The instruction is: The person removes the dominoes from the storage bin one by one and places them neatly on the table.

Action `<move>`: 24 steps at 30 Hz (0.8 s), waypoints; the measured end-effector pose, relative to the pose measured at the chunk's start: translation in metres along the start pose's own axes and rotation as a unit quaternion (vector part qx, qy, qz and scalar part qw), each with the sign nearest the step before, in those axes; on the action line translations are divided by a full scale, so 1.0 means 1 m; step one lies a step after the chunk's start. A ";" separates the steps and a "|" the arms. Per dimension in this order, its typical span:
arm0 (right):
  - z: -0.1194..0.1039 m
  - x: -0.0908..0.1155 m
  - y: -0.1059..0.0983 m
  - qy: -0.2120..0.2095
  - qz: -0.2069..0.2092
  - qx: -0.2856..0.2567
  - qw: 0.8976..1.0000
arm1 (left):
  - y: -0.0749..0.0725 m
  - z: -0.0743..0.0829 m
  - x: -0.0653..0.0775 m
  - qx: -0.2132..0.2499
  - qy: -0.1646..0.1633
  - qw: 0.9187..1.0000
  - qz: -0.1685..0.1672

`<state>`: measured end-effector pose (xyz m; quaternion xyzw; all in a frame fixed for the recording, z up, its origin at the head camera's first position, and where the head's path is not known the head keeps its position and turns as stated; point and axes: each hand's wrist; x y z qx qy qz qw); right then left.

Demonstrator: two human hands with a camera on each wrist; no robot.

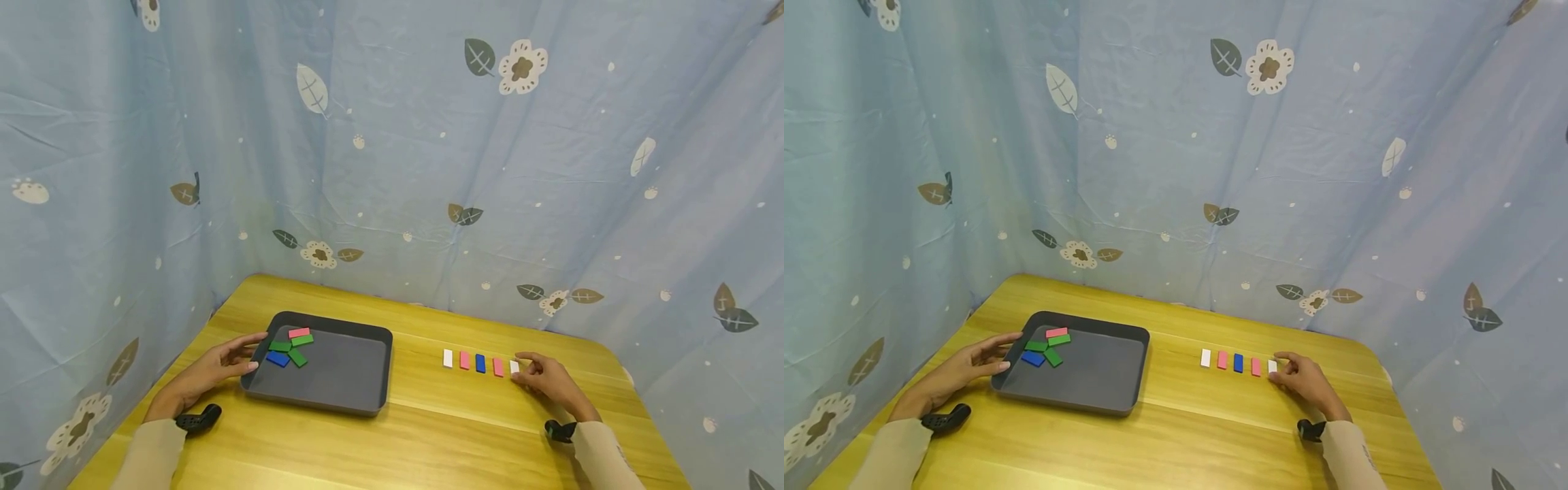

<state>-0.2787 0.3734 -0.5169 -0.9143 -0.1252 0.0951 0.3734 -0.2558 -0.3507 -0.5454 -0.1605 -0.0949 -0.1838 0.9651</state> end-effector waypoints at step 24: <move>-0.116 -0.070 0.056 -0.172 -0.025 -0.004 0.985 | -0.001 -0.001 -0.002 -0.002 0.007 1.000 0.004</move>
Point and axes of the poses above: each hand's wrist, its own x-axis away from the middle knuckle, its own y-axis out of the palm, z = x × y, and after that the axes turned 12 degrees about -y, right-handed
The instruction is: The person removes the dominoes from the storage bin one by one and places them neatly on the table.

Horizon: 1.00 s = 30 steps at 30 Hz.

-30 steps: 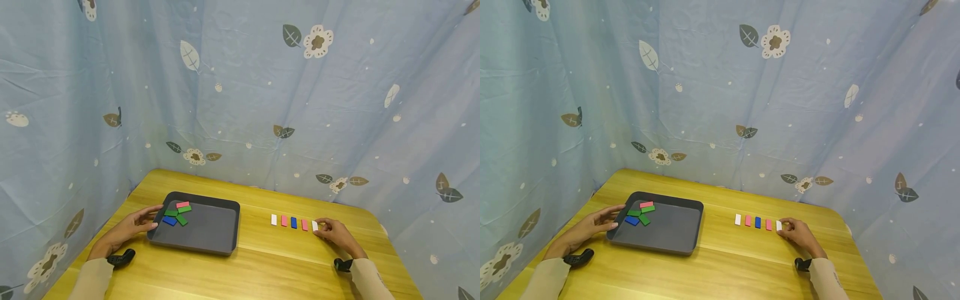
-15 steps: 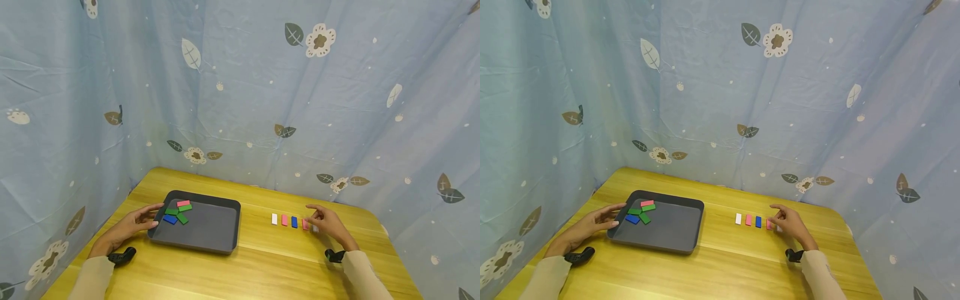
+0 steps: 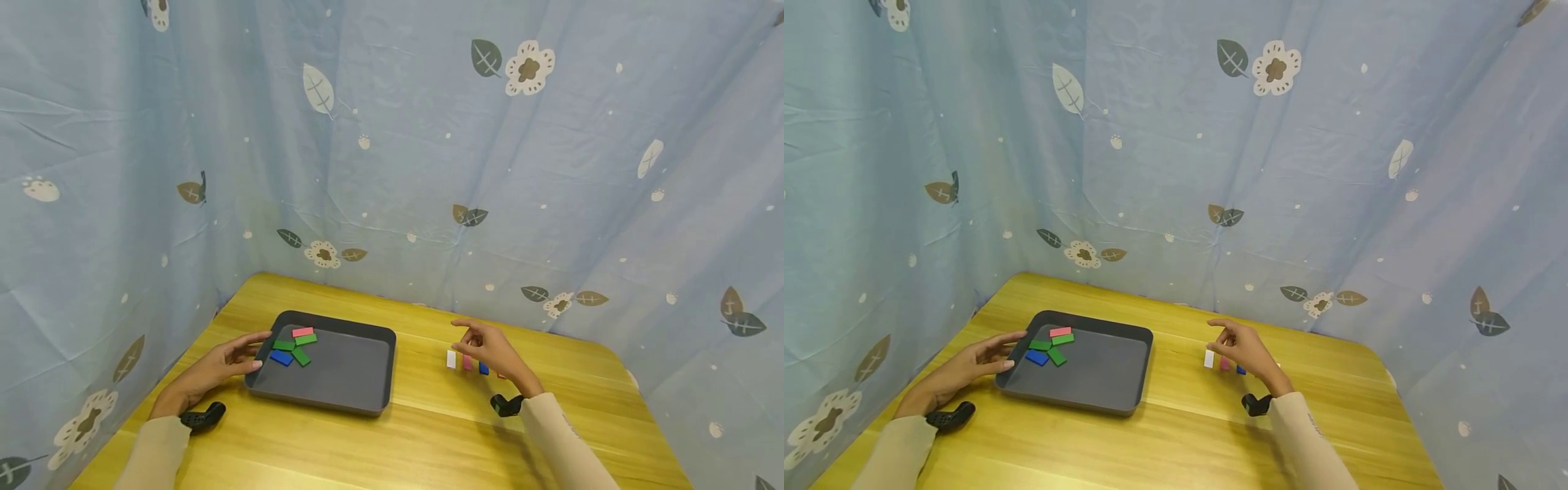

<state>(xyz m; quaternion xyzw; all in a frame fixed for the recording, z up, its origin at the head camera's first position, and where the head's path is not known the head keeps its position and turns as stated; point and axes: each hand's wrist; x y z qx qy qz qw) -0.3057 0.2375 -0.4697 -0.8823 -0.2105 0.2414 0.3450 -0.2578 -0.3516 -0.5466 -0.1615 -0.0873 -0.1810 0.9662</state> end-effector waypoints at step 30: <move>-0.077 -0.115 0.111 -0.130 -0.116 -0.044 0.984 | 0.001 0.000 -0.001 -0.005 -0.007 1.000 0.009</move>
Point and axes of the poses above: each hand's wrist, its own x-axis away from the middle knuckle, its own y-axis out of the palm, z = x × y, and after that the axes turned 12 degrees about -y, right-handed
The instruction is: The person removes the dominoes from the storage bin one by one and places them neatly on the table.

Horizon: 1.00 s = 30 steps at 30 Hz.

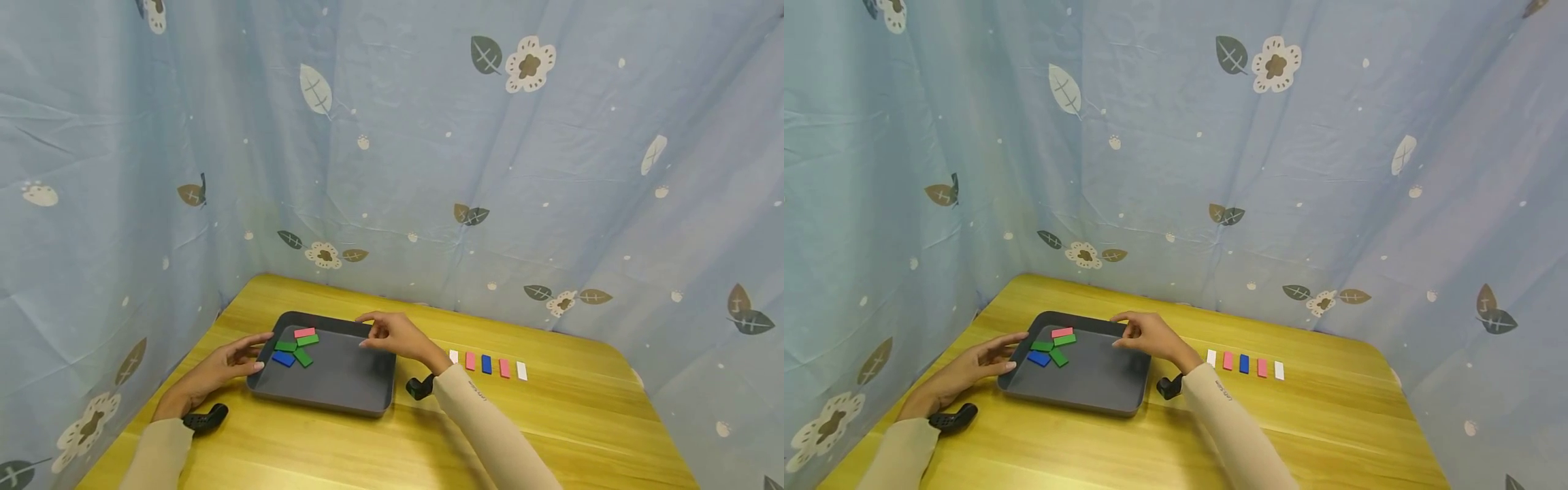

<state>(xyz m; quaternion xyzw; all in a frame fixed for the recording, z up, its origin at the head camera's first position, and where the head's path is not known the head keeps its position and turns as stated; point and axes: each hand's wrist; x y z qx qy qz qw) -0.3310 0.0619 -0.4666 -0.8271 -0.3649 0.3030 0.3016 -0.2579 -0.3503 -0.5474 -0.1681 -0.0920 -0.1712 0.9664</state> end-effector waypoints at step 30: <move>-0.006 -0.065 0.072 0.030 -0.131 -0.013 0.991 | -0.001 0.000 -0.001 0.009 0.001 1.000 -0.009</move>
Point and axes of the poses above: each hand's wrist, its own x-axis away from the middle knuckle, its own y-axis out of the palm, z = x × y, and after that the axes turned 12 degrees about -y, right-handed
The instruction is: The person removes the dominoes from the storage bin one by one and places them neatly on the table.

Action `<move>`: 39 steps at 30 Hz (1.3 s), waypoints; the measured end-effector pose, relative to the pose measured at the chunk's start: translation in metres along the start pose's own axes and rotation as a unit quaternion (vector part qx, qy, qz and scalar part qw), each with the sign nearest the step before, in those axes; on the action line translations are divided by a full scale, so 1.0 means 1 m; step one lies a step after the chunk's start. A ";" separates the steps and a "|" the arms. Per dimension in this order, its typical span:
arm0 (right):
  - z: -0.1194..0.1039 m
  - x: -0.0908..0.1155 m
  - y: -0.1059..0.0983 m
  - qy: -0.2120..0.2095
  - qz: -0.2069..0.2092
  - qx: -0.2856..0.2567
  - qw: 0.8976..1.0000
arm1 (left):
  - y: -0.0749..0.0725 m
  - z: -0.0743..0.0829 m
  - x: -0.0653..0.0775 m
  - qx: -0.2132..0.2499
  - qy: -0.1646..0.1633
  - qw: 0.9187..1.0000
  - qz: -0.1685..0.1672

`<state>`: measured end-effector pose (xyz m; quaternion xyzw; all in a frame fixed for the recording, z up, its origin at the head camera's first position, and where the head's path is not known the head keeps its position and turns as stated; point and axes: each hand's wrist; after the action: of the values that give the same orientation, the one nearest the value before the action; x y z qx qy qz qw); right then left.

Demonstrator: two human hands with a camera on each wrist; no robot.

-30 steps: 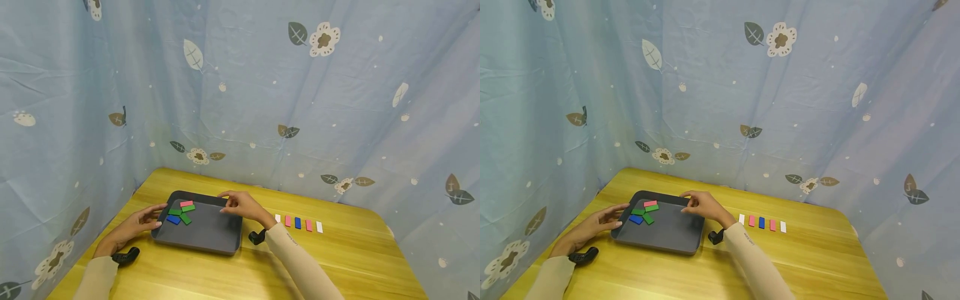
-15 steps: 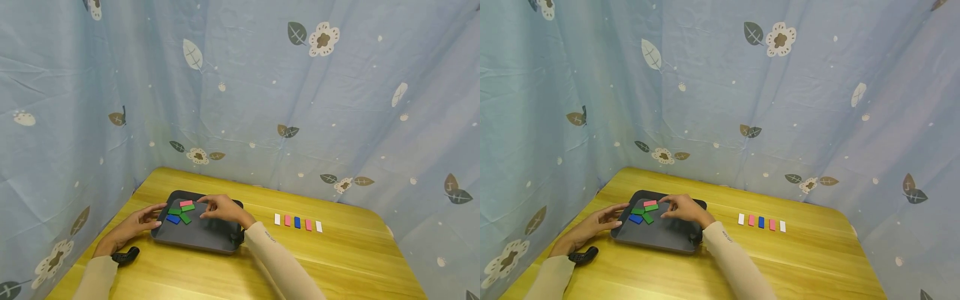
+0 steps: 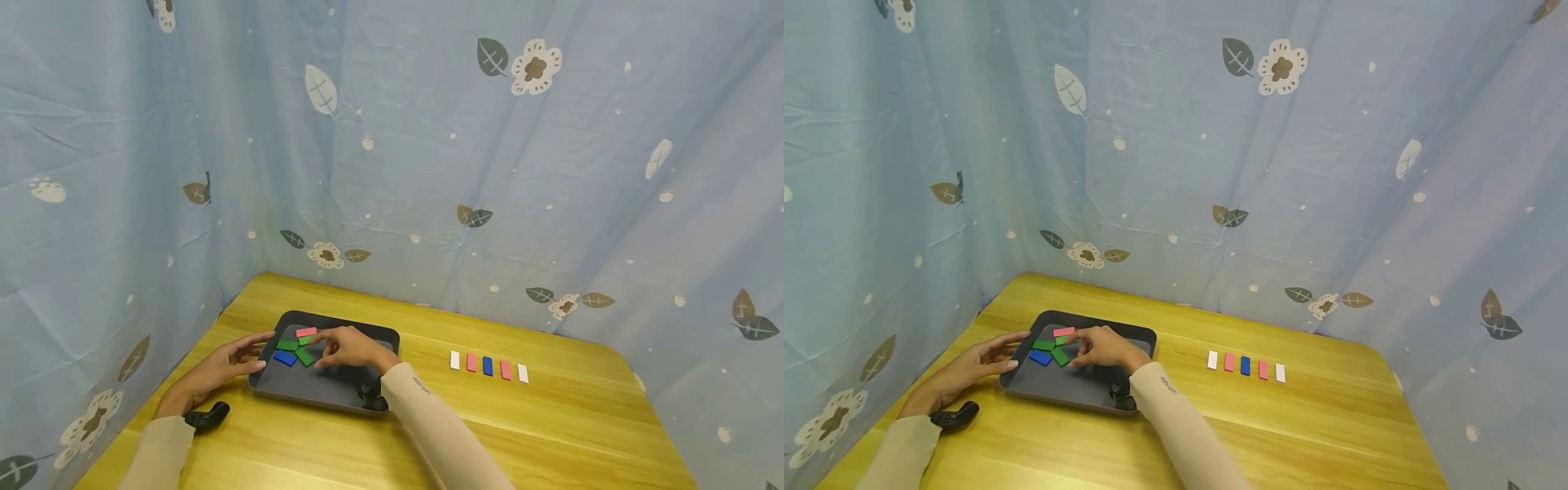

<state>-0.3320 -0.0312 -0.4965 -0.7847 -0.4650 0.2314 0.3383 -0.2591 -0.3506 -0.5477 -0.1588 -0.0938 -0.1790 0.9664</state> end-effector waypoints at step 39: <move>0.011 -0.016 0.014 0.035 0.017 0.014 0.999 | -0.001 -0.002 -0.001 0.015 -0.001 1.000 -0.006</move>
<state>-0.3387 -0.0464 -0.5137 -0.7950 -0.4364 0.2159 0.3618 -0.2598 -0.3520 -0.5489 -0.1443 -0.0979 -0.1831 0.9675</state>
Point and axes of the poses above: each hand's wrist, its own x-axis away from the middle knuckle, its own y-axis out of the palm, z = x × y, and after that the axes turned 12 degrees about -y, right-handed
